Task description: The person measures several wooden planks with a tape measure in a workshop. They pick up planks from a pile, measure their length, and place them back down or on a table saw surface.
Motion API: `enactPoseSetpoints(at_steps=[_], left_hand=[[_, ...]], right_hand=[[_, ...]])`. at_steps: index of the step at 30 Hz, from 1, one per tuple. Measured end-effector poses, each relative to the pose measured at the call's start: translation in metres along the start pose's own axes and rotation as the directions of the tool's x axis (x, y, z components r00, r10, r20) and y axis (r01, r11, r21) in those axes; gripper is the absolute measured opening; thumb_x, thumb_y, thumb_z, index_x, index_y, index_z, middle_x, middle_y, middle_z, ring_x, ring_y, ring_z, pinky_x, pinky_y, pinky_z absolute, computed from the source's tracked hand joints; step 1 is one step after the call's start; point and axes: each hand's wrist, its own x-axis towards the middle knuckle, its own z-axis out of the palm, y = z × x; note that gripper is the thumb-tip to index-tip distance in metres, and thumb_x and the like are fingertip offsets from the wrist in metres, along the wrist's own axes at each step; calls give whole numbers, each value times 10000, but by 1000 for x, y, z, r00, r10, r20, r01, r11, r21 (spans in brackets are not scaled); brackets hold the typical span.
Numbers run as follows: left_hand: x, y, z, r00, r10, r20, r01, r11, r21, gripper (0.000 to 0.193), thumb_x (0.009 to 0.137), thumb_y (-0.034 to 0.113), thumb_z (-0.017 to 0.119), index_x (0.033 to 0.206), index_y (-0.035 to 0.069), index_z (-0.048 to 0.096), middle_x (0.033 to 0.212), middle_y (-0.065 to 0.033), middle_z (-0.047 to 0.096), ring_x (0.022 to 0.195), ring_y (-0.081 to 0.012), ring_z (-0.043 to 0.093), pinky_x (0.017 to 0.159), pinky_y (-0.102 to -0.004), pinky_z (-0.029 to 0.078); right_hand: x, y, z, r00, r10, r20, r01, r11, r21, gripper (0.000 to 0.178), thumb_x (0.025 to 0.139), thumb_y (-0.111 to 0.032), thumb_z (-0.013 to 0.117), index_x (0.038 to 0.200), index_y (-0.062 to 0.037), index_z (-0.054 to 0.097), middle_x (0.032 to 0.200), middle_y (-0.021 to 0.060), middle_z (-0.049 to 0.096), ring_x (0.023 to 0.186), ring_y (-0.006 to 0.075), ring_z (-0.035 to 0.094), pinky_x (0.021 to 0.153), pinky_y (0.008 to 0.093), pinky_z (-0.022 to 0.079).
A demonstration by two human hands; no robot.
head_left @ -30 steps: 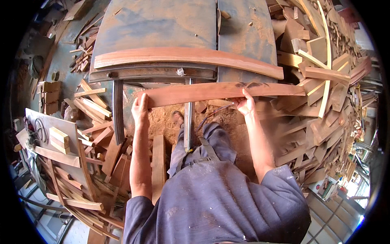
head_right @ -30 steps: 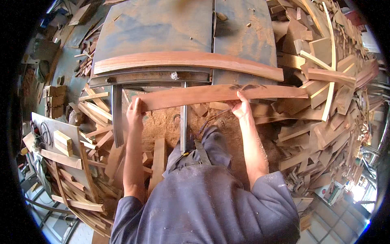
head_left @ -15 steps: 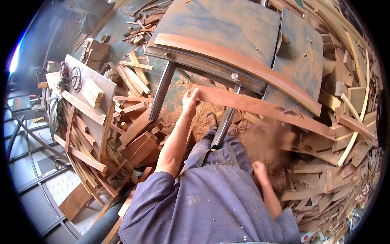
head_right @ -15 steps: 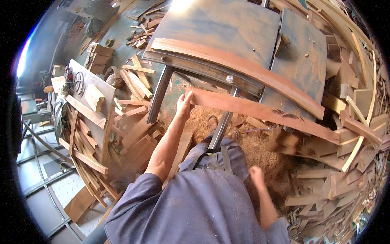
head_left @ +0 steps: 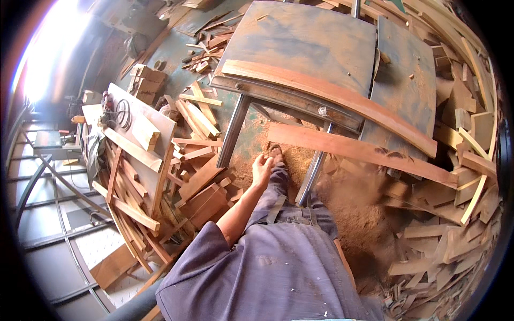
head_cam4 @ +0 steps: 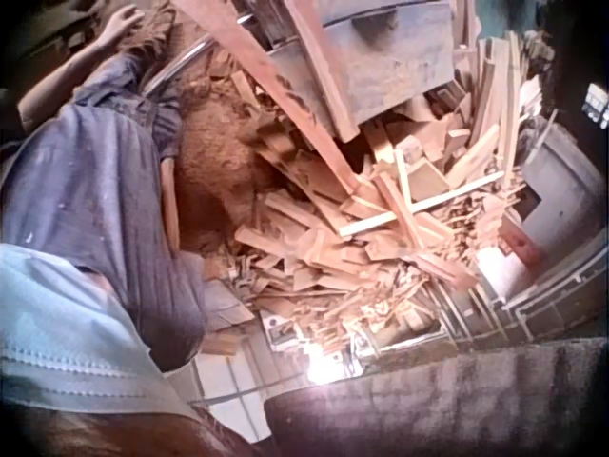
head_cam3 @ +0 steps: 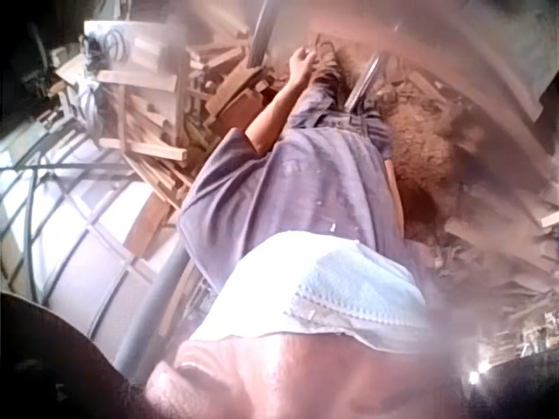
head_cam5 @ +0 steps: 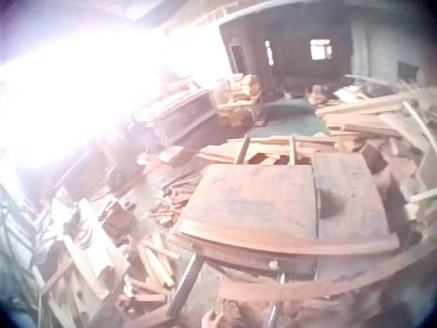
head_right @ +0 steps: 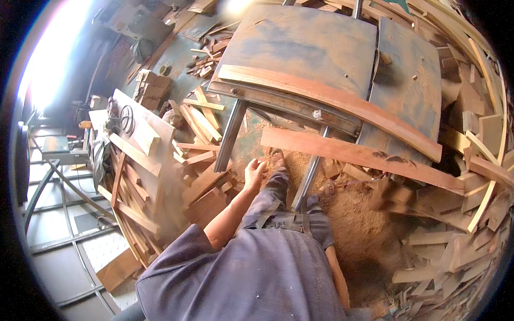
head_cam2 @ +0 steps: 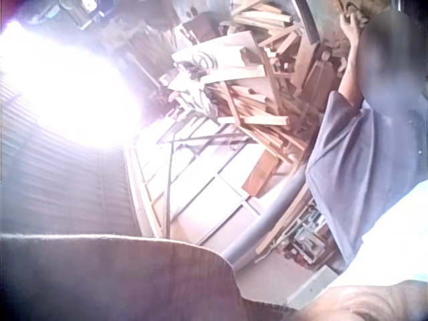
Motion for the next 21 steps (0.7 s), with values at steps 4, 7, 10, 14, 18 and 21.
enactPoseSetpoints(at_steps=[4, 7, 10, 14, 18, 21], left_hand=[[-7, 15, 2, 949, 170, 266, -239, 938, 252, 160, 952, 142, 662, 1040, 10, 641, 889, -12, 662, 810, -90, 608, 682, -267, 496], [6, 18, 6, 804, 141, 578, -349, 899, 266, 159, 947, 119, 678, 1011, -17, 624, 839, -18, 640, 796, -112, 603, 721, -298, 512], [7, 68, 7, 597, 91, 797, -493, 825, 276, 192, 913, 116, 697, 1007, -11, 588, 792, -123, 602, 737, -186, 610, 683, -347, 501], [31, 103, 7, 363, 65, 929, -568, 806, 165, 213, 887, 142, 682, 1013, -8, 598, 847, -169, 653, 760, -276, 654, 705, -378, 525], [63, 116, -11, 284, -83, 955, -454, 866, 210, 306, 956, 225, 708, 1125, -19, 631, 935, -136, 713, 859, -194, 687, 755, -366, 546], [78, 129, -22, 231, -120, 966, -470, 855, 218, 342, 962, 205, 712, 1198, -24, 618, 948, -96, 691, 834, -137, 637, 750, -324, 529]], right_hand=[[12, -48, 37, 998, 10, -56, -8, 999, 49, 427, 911, -130, 712, 1292, 26, 600, 1160, 109, 695, 1061, 217, 664, 898, 332, 536], [12, -92, 74, 988, 43, -149, -27, 994, 105, 437, 925, -145, 703, 1312, 21, 586, 1178, 110, 690, 1076, 216, 663, 901, 332, 539], [8, -138, 103, 973, 96, -212, -72, 990, 119, 446, 939, -160, 694, 1331, 15, 573, 1196, 110, 685, 1090, 215, 662, 903, 332, 542], [-17, -195, 154, 928, 167, -332, -117, 979, 165, 460, 958, -181, 682, 1358, 8, 555, 1221, 111, 678, 1109, 214, 660, 906, 333, 546], [-70, -243, 197, 864, 263, -429, -196, 961, 195, 473, 977, -201, 670, 1384, 1, 537, 1245, 112, 671, 1128, 212, 659, 908, 333, 551], [-122, -274, 223, 808, 346, -476, -263, 936, 233, 483, 991, -216, 661, 1404, -5, 523, 1263, 113, 666, 1143, 211, 658, 911, 334, 554]])
